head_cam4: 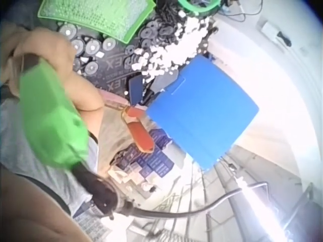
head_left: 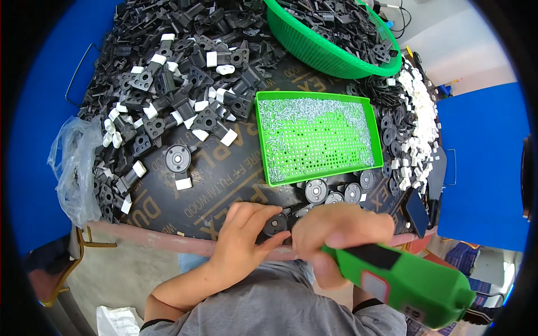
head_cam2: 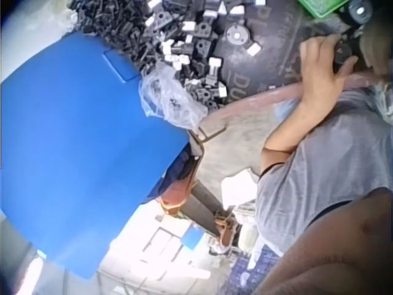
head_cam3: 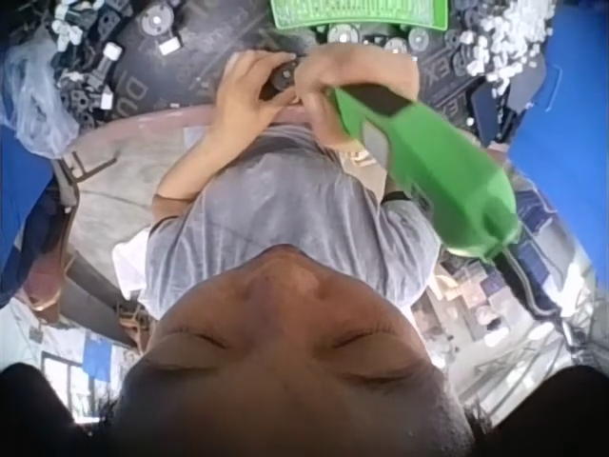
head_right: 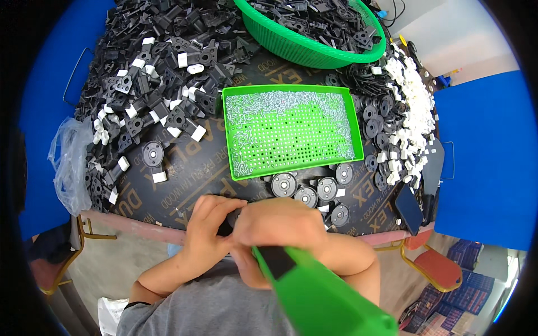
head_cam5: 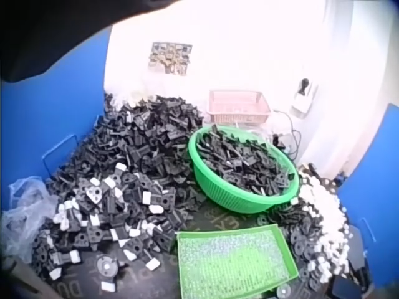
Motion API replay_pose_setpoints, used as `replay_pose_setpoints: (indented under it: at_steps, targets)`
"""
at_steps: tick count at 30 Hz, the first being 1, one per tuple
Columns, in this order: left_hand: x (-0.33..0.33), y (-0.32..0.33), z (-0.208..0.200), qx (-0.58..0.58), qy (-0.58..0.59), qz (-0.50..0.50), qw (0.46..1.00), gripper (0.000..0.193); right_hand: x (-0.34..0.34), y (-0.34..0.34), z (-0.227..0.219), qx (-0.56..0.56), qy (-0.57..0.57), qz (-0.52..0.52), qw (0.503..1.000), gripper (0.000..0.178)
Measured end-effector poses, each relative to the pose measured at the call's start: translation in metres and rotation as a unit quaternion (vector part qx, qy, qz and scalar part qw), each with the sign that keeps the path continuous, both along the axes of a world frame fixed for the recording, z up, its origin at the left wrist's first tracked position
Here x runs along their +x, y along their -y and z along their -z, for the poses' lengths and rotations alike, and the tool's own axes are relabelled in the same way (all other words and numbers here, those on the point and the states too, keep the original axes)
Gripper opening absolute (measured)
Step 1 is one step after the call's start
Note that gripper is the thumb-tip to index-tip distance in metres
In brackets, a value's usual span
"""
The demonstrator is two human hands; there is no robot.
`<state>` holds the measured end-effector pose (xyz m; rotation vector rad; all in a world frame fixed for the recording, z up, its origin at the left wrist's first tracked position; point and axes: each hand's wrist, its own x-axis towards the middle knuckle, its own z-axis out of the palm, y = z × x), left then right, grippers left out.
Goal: Assembling small plastic and metal components using an electric screwdriver and manual manipulation.
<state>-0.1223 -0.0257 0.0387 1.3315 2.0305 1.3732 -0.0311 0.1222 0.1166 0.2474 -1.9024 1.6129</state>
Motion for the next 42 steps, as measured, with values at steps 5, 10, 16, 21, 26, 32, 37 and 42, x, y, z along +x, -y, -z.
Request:
replay_pose_setpoints:
  at_steps: [5,10,16,21,26,32,37,42]
  targets:
    - [0.005,0.002,0.004,-0.009,-0.001,-0.010,1.000,0.053,0.013,-0.018,-0.019,-0.053,-0.085,0.067,0.993,0.034]
    - [0.005,0.001,0.007,0.013,-0.014,-0.003,1.000,0.054,-0.007,-0.053,0.015,-0.077,-0.040,0.176,0.981,0.033]
    - [0.006,0.001,0.005,0.008,-0.026,-0.008,1.000,0.056,-0.018,-0.060,0.028,-0.056,-0.059,0.172,0.982,0.030]
    - [0.005,0.001,0.006,0.006,-0.026,-0.009,1.000,0.057,-0.019,-0.062,0.032,-0.052,-0.057,0.208,0.975,0.027]
    - [0.005,0.002,0.005,0.010,-0.028,-0.006,1.000,0.058,-0.018,-0.063,0.031,-0.034,-0.045,0.204,0.977,0.027]
    - [0.002,0.001,-0.002,0.003,0.028,-0.011,1.000,0.061,-0.003,-0.037,-0.004,-0.057,-0.059,0.222,0.972,0.028]
    - [-0.002,0.006,0.005,0.000,0.030,0.002,1.000,0.055,0.015,-0.005,-0.010,-0.065,-0.087,0.064,0.992,0.035]
    - [-0.003,0.007,0.005,0.004,0.036,0.013,0.999,0.054,0.006,0.004,-0.005,-0.009,-0.038,-0.035,0.999,0.039]
